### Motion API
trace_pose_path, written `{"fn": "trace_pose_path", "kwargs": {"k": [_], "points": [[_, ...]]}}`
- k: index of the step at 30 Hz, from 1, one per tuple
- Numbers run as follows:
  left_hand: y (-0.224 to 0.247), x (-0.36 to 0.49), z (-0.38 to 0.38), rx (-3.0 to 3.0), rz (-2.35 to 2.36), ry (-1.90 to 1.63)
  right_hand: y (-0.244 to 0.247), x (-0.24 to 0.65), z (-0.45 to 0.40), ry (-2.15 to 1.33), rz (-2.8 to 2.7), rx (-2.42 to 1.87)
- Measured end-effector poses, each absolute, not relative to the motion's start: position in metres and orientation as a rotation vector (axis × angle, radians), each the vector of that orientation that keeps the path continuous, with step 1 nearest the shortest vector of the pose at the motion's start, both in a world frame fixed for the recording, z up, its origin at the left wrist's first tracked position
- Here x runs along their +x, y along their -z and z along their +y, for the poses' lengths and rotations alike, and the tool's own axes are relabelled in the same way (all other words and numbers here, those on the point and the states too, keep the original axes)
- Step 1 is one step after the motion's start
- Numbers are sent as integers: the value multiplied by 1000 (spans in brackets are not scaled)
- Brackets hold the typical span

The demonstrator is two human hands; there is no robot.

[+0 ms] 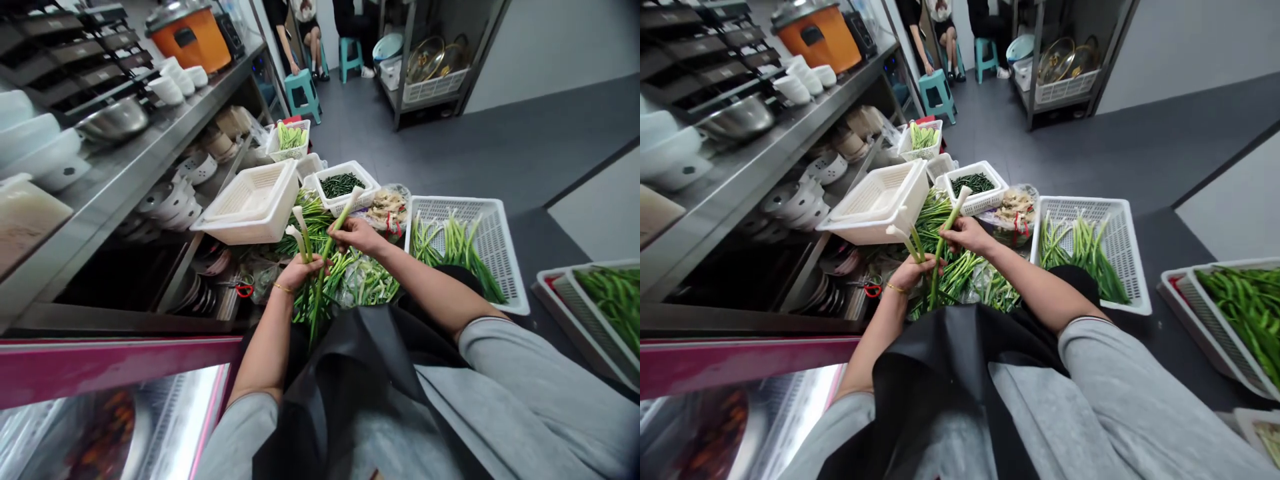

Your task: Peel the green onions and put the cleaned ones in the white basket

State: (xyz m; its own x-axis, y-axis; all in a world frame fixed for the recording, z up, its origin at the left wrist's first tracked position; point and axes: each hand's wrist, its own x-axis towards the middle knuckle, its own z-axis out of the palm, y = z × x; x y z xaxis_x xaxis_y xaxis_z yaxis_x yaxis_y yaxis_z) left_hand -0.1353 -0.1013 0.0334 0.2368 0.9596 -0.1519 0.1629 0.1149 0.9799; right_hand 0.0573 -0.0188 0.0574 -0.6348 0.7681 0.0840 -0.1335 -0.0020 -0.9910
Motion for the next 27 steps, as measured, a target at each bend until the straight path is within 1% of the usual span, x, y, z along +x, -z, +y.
{"fn": "trace_pose_path", "kwargs": {"k": [3,5,9,11,14,17,20,23,25,27], "points": [[-33,-123,-102,1330,1344,-996,-60,51,-22,-1600,-1549,-831],[-32,-118,-102,1319,1370,-998,-59,58,-21,-1568,-1595,-891],[-30,-113,-101,1133,1131,-907,-62,83,-15,-1701,-1739,-770],[-29,-109,-101,1032,1051,-908,-63,94,-14,-1705,-1781,-704],[-28,-102,-100,1015,1081,-930,-56,99,-13,-1679,-1757,-724],[-29,-95,-99,1128,1208,-929,-46,94,-12,-1661,-1678,-822],[-31,-93,-101,1233,1274,-881,-41,91,-12,-1770,-1733,-834],[-30,-96,-104,1187,1179,-848,-41,96,-15,-1931,-1845,-683],[-28,-98,-105,1130,1087,-820,-41,100,-17,-1885,-1944,-590],[-26,-103,-107,1093,1016,-783,-41,107,-14,-1668,-2120,-568]]}}
